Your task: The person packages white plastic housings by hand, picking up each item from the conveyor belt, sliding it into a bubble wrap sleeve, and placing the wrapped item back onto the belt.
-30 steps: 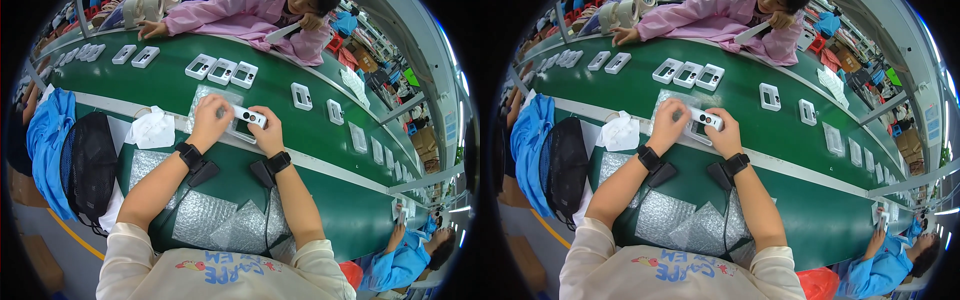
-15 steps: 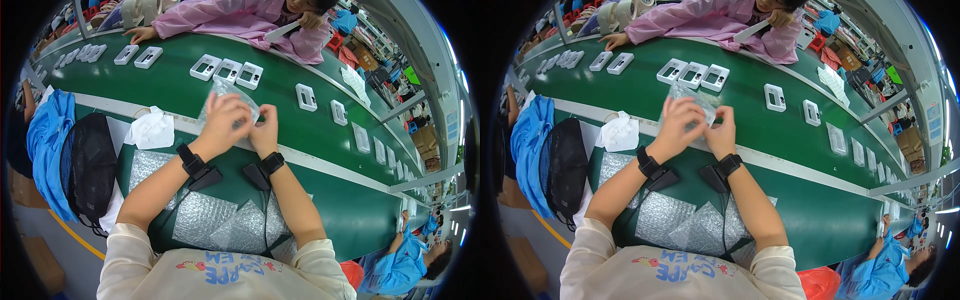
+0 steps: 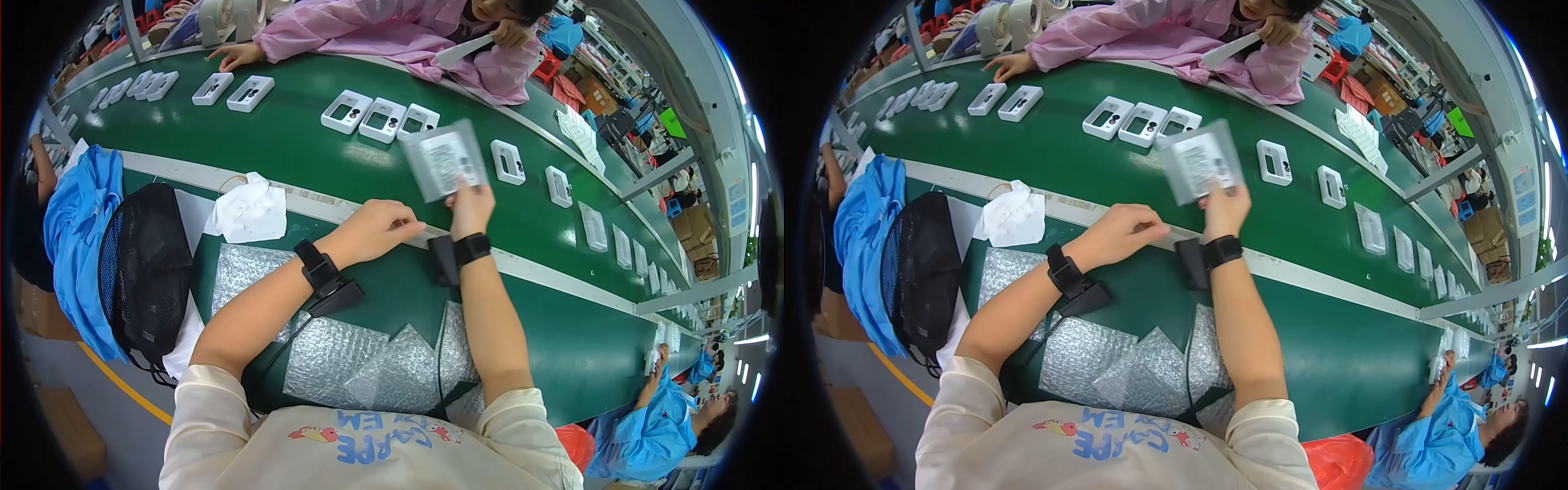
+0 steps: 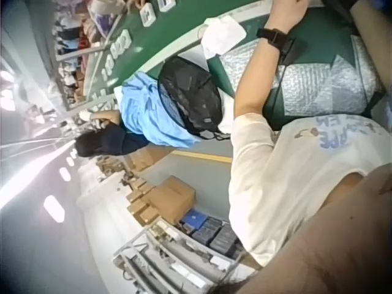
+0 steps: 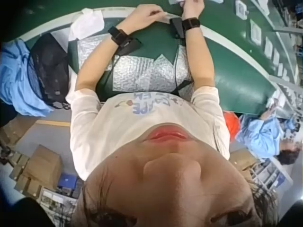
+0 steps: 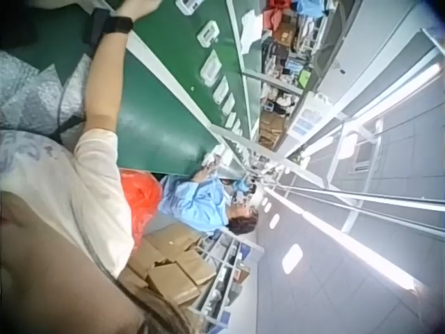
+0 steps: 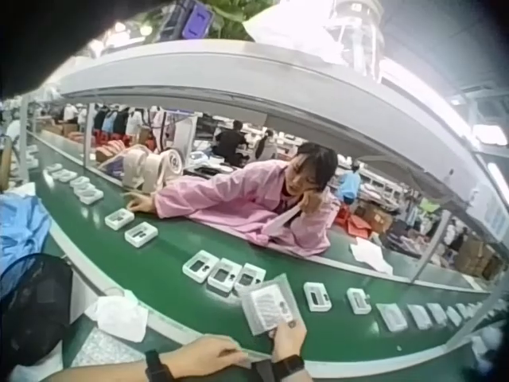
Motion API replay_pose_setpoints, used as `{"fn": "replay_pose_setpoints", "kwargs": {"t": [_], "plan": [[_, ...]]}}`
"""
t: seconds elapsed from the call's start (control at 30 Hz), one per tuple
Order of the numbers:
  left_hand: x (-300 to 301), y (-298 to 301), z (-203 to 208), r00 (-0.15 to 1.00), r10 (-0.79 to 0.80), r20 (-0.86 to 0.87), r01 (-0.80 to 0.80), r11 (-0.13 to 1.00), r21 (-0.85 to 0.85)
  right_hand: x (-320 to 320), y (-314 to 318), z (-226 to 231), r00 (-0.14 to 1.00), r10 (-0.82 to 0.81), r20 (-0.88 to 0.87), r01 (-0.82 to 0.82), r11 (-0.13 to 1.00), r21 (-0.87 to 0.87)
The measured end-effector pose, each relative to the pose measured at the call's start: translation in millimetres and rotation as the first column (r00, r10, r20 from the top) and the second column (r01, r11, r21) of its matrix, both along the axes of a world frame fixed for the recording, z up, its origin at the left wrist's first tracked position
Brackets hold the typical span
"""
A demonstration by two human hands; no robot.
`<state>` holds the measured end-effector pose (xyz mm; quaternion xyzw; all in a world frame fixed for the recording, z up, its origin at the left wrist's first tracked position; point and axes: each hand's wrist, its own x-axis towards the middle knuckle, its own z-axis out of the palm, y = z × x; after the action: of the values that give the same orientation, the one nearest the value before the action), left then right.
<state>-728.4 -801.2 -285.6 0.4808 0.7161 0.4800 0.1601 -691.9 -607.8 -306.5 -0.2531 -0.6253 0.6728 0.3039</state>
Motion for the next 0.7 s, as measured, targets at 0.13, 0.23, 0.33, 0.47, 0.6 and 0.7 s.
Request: {"fn": "replay_pose_setpoints", "kwargs": {"t": [0.13, 0.23, 0.33, 0.47, 0.6, 0.7], "plan": [[7.0, -6.8, 14.6, 0.979, -0.201, -0.031, 0.188, 0.955, -0.231, 5.3, 37.9, -5.9, 0.983, -0.161, -0.092, 0.138, 0.966, -0.221], [21.5, -21.7, 31.9, 0.933, -0.355, -0.054, 0.295, 0.844, -0.447, 5.0, 38.2, -6.8, 0.968, -0.204, -0.144, 0.15, 0.936, -0.317], [47.2, -33.5, 41.0, 0.85, -0.461, -0.256, 0.274, 0.801, -0.532, -6.2, 27.3, -10.6, 0.885, -0.382, -0.267, 0.422, 0.9, 0.112], [71.9, -36.1, 26.3, 0.87, -0.38, -0.314, 0.215, 0.866, -0.452, -2.1, 17.9, -3.6, 0.955, 0.262, -0.136, -0.211, 0.928, 0.306], [72.4, -34.3, 28.5, 0.811, -0.544, -0.214, 0.332, 0.73, -0.597, -9.2, -0.3, -5.5, 0.847, 0.514, 0.134, -0.529, 0.794, 0.298], [73.1, -37.5, 39.9, 0.791, -0.571, -0.219, 0.345, 0.713, -0.611, -16.3, -19.2, 6.2, 0.797, 0.349, 0.492, -0.588, 0.632, 0.504]]}}
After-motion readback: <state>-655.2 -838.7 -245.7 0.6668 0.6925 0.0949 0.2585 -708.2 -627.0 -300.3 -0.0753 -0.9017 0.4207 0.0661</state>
